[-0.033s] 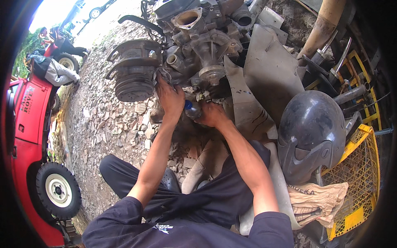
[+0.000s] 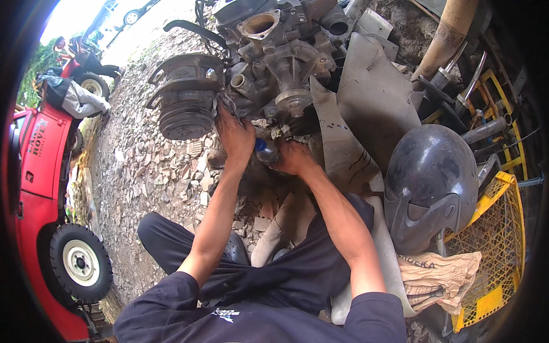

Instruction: The person applies liquid from a bottle onto an engine block and wipes the surface with a cloth.

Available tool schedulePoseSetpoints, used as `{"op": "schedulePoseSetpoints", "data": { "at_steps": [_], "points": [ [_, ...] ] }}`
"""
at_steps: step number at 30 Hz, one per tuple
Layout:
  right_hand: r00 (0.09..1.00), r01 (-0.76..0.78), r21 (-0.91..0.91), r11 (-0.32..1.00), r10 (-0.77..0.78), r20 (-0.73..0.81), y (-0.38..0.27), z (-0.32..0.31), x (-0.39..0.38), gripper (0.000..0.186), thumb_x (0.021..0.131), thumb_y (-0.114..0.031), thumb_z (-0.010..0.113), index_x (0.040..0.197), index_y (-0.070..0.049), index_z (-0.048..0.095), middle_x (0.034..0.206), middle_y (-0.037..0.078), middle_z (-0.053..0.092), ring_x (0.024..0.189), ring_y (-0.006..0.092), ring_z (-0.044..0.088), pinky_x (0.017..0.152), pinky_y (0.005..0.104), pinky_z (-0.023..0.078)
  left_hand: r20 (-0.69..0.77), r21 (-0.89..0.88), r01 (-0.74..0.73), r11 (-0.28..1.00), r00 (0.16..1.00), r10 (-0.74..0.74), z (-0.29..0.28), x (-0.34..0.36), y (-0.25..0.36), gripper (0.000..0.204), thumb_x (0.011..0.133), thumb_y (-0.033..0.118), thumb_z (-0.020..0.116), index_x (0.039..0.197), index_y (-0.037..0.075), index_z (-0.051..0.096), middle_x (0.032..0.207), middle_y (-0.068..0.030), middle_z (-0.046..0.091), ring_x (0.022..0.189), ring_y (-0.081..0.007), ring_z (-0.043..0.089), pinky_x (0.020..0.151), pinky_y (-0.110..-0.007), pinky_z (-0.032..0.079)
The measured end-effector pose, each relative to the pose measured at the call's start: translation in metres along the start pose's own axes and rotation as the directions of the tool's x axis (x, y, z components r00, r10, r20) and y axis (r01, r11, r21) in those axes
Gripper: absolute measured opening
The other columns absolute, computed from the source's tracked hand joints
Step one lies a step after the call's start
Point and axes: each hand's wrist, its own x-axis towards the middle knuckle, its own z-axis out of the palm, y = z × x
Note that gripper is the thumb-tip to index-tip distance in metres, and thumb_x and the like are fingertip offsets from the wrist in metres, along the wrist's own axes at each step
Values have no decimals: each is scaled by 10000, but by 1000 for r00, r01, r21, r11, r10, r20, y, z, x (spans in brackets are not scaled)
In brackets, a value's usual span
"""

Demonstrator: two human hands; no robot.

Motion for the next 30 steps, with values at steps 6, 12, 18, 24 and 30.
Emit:
{"op": "schedulePoseSetpoints", "data": {
  "at_steps": [6,12,18,24,30],
  "points": [
    [997,-29,-47,998,32,67,-18,-16,-4,786,654,-458,791,1256,-35,514,1050,193,678,1039,344,636,879,451,506,135,40,132,990,981,-137,-7,1,-15,731,756,165,666,1337,-139,344,1255,-346,499,1199,-463,457,1046,-476,341],
    [1000,17,-79,997,-15,22,-15,-2,3,760,653,-466,787,1225,-34,536,999,200,685,968,359,655,843,458,517,171,-79,121,989,980,-106,-25,18,14,719,755,127,647,1357,-118,340,1241,-334,524,1171,-463,495,1016,-468,387],
    [994,45,-86,995,-36,106,-33,0,3,692,656,-486,782,1138,-18,616,1048,237,667,1012,384,632,895,459,499,165,-149,19,989,986,6,-43,10,20,639,842,132,590,1379,-110,342,1290,-349,489,1175,-468,510,987,-459,437],
    [995,69,-83,994,-63,72,-10,18,4,688,652,-525,764,1117,-37,630,992,208,690,951,369,665,835,457,527,25,-206,-73,976,997,79,-16,-4,21,591,941,215,524,1384,-126,331,1352,-366,417,1288,-479,390,1090,-480,322],
    [996,86,-11,996,-86,8,-4,12,6,664,688,-520,756,1124,-35,631,1009,205,690,979,368,657,852,466,519,33,-168,-110,980,993,118,-28,4,25,585,927,224,553,1369,-113,372,1326,-338,461,1262,-466,421,1075,-481,346]
  ]
}}
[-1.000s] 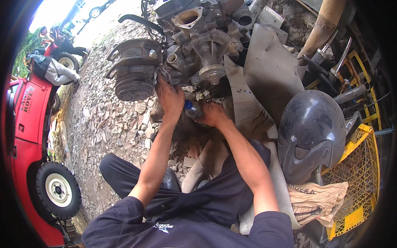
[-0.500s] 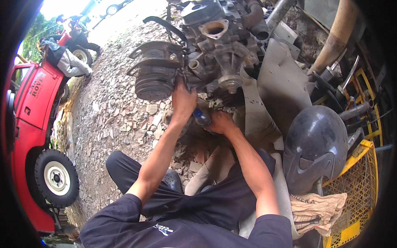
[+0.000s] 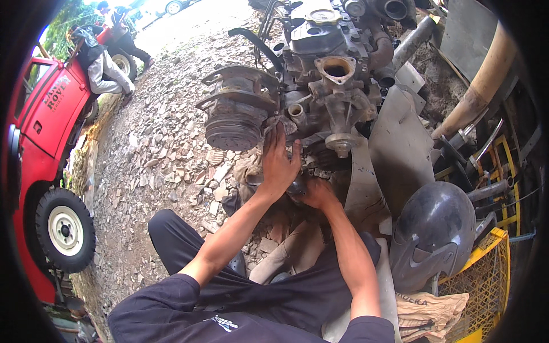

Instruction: The person applies liquid from a bottle onto an engine block and wipes the surface with a cloth.

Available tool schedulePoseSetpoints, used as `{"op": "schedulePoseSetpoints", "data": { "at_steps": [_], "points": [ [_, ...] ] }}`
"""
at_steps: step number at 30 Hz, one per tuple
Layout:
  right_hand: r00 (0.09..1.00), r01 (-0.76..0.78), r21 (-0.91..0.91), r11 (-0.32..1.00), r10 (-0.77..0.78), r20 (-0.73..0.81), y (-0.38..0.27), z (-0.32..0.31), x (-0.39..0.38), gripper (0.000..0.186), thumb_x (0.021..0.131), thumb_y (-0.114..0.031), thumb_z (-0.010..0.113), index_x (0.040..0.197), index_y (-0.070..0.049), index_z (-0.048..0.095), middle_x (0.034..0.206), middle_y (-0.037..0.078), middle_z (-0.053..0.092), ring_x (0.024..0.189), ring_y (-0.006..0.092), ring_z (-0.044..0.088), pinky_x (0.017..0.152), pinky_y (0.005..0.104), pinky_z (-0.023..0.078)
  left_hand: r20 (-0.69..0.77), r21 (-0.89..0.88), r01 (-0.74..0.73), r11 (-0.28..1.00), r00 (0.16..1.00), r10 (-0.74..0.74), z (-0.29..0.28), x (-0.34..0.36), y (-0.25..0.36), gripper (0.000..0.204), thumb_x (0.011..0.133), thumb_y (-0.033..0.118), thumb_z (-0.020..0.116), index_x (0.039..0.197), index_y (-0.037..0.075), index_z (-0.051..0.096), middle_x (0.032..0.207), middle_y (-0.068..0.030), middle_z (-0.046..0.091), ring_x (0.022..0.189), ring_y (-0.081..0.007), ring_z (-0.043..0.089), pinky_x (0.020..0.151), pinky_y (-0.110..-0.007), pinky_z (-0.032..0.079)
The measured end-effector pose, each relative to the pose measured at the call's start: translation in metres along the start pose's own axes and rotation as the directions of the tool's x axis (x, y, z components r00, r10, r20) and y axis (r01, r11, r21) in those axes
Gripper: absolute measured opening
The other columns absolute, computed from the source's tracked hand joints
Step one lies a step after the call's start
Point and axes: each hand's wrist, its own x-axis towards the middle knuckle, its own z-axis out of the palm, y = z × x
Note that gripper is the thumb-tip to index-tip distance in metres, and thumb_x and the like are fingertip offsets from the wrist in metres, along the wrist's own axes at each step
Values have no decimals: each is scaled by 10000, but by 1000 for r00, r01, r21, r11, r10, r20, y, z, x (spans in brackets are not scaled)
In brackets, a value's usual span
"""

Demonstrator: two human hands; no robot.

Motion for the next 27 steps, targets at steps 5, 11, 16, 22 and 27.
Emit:
{"op": "schedulePoseSetpoints", "data": {
  "at_steps": [5,11,16,22,27],
  "points": [
    [1000,9,-21,1000,-10,-23,10,11,5,746,676,-494,781,1216,-28,562,1023,207,682,970,373,654,842,473,520,-28,33,-37,999,999,38,-1,0,-12,546,906,187,579,1339,-107,422,1301,-311,504,1211,-459,479,1040,-475,391],
    [997,51,-5,999,-51,-66,21,18,0,808,682,-498,789,1265,-9,516,1079,228,655,969,407,639,815,489,519,-92,-159,-87,983,993,73,5,13,-21,546,893,121,574,1370,-85,407,1334,-282,496,1240,-433,474,1052,-465,387],
    [996,50,-18,999,-51,-76,32,24,-8,812,676,-516,793,1250,-5,531,1101,227,647,968,413,637,811,490,522,-133,-78,-160,984,980,148,7,19,-22,476,874,41,587,1331,-45,486,1305,-258,541,1216,-419,519,1003,-426,451],
    [1000,-20,10,1000,21,-10,35,29,-10,802,665,-527,798,1235,-25,542,1076,215,659,985,401,636,829,477,519,-104,-174,-70,982,993,52,-7,20,-25,252,890,50,594,1137,34,640,1160,-189,636,1033,-333,636,844,-400,529],
    [999,-17,75,997,20,-43,38,31,-14,751,661,-495,814,1210,-50,559,1089,191,667,1021,378,634,858,464,511,87,-528,383,758,912,-400,-28,5,-2,173,959,141,597,1039,-9,630,862,-95,708,762,-134,664,663,-262,494]
  ]
}}
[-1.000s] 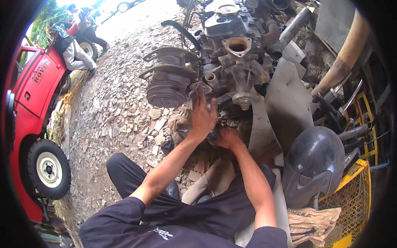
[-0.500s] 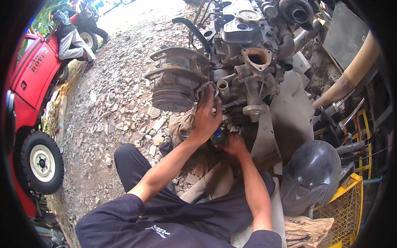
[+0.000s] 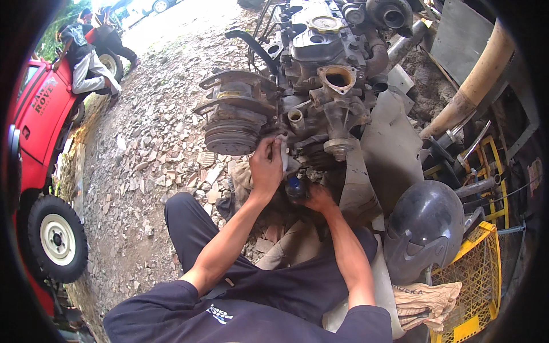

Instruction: The person applies liquid from a bottle onto an engine block and wipes the surface with a cloth.

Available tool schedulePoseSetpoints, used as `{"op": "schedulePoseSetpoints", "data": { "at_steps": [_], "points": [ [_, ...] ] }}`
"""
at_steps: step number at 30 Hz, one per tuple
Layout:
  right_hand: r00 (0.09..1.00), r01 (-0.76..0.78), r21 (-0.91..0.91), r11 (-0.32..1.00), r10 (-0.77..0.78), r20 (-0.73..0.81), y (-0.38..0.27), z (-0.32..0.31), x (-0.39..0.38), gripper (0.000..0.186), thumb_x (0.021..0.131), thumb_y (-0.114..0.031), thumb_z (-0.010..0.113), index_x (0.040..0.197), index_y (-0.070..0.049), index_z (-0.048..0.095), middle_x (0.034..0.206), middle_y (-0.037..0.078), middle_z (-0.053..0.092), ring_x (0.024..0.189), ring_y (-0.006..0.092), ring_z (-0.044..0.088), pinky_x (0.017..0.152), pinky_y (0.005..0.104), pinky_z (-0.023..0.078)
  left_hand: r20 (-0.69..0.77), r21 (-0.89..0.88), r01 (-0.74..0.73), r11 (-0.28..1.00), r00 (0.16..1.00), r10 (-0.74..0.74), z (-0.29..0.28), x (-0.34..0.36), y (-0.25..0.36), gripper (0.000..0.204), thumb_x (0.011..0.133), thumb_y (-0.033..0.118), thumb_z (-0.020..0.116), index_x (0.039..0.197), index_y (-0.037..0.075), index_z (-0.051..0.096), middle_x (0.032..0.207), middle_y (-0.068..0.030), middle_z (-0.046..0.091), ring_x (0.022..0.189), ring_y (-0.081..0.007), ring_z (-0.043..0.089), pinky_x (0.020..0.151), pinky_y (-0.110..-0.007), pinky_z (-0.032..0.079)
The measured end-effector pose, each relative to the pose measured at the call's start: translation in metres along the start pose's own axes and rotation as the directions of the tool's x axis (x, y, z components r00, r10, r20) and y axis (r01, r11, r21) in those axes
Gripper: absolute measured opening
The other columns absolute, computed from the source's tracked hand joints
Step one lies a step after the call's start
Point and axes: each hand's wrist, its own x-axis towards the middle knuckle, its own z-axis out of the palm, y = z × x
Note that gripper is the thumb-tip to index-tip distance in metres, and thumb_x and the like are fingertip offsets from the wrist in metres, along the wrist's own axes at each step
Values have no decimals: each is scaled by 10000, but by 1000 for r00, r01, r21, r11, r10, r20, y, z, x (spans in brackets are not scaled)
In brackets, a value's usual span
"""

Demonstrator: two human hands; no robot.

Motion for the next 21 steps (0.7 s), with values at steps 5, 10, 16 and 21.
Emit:
{"op": "schedulePoseSetpoints", "data": {
  "at_steps": [5,10,16,21],
  "points": [
    [997,-51,1,999,51,50,-7,-6,2,723,658,-459,827,1197,-55,566,1092,192,666,1033,379,627,863,457,507,-203,-197,-18,980,979,-22,-27,-5,50,191,990,229,573,1016,42,597,690,67,490,574,3,371,473,-196,260],
    [1000,20,4,1000,-20,-4,-3,-12,-5,705,663,-430,826,1198,-54,562,1094,202,659,1032,394,619,858,463,503,-494,-423,-144,895,864,-95,-61,41,137,280,1011,251,518,1070,-22,536,727,21,552,564,-21,427,483,-195,321],
    [994,86,61,994,-90,68,-15,-5,-1,717,650,-381,826,1214,-49,532,1102,215,648,1036,413,604,844,481,497,-213,369,-156,916,946,246,-125,165,82,275,940,228,589,1082,-5,623,988,-167,647,910,-239,630,796,-351,510],
    [994,34,30,999,-37,98,-16,-12,-1,698,665,-376,818,1215,-56,532,1101,215,648,1035,415,604,845,481,494,56,812,-298,502,896,440,-122,181,54,269,878,320,654,916,54,671,911,-192,658,895,-321,623,822,-441,473]
  ]
}}
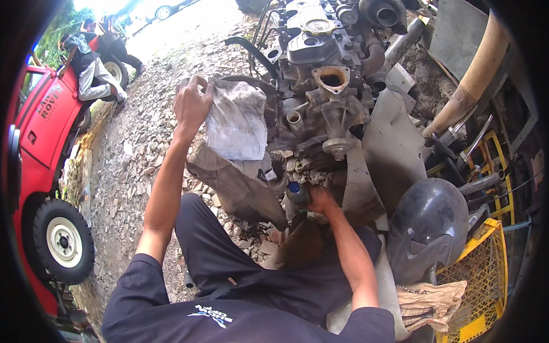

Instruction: The person applies liquid from a bottle onto an engine block and wipes the surface with a cloth.

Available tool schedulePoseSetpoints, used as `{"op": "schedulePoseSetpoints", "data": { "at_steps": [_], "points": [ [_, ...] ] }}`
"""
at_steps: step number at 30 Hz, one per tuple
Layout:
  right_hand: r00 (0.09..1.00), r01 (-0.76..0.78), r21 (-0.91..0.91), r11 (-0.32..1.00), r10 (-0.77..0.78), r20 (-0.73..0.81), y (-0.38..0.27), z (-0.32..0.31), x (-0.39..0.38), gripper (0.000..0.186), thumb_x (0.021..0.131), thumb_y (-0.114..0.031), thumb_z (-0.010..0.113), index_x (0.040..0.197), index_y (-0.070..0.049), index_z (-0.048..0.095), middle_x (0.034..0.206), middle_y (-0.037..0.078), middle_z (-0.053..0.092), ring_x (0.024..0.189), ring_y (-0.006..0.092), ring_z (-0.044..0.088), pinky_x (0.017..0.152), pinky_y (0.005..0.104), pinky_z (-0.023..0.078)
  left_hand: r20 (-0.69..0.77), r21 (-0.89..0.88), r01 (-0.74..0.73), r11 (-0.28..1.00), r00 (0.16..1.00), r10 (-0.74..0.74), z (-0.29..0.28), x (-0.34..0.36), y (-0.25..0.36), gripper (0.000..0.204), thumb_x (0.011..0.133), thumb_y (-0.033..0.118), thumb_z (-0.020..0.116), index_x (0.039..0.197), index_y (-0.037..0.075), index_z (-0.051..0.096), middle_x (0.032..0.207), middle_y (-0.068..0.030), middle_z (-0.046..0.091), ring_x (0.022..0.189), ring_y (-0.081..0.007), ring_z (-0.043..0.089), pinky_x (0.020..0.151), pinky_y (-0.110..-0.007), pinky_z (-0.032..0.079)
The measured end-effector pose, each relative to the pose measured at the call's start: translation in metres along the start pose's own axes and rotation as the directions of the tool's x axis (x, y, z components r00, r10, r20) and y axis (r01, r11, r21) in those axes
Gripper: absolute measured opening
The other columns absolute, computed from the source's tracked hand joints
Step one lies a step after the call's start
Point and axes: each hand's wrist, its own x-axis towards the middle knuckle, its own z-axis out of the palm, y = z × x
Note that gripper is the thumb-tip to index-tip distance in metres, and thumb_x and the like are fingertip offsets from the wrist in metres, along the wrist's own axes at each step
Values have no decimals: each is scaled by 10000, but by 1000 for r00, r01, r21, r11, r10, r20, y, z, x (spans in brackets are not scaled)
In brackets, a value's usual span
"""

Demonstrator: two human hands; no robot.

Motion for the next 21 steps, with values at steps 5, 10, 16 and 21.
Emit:
{"op": "schedulePoseSetpoints", "data": {
  "at_steps": [5,10,16,21],
  "points": [
    [999,-37,-1,999,37,-32,7,6,-6,714,669,-415,826,1210,-46,543,1104,205,652,1015,406,619,838,469,503,274,-49,133,990,955,-115,1,12,-3,408,725,411,760,881,50,649,829,-147,661,817,-266,637,741,-383,487],
    [988,-85,-11,996,83,-129,9,6,-18,756,669,-415,836,1230,-9,535,1104,217,647,1008,394,626,855,460,505,413,-132,260,957,892,-185,-1,14,-18,390,712,380,787,881,55,653,757,-73,622,618,-156,561,583,-315,455],
    [951,-192,-23,981,181,-250,2,4,-30,784,676,-418,829,1273,-16,518,1136,219,636,1038,402,613,882,466,494,315,-491,298,818,937,-152,-5,-15,-12,151,804,57,618,874,108,741,961,-113,651,886,-240,625,768,-358,484],
    [925,-215,12,977,207,-317,-32,-8,-26,766,687,-360,837,1281,-1,514,1145,218,630,1026,412,610,875,460,495,-68,-387,-308,869,949,306,-6,-35,14,207,823,-17,545,936,115,659,962,-43,651,955,-259,597,839,-364,438]
  ]
}}
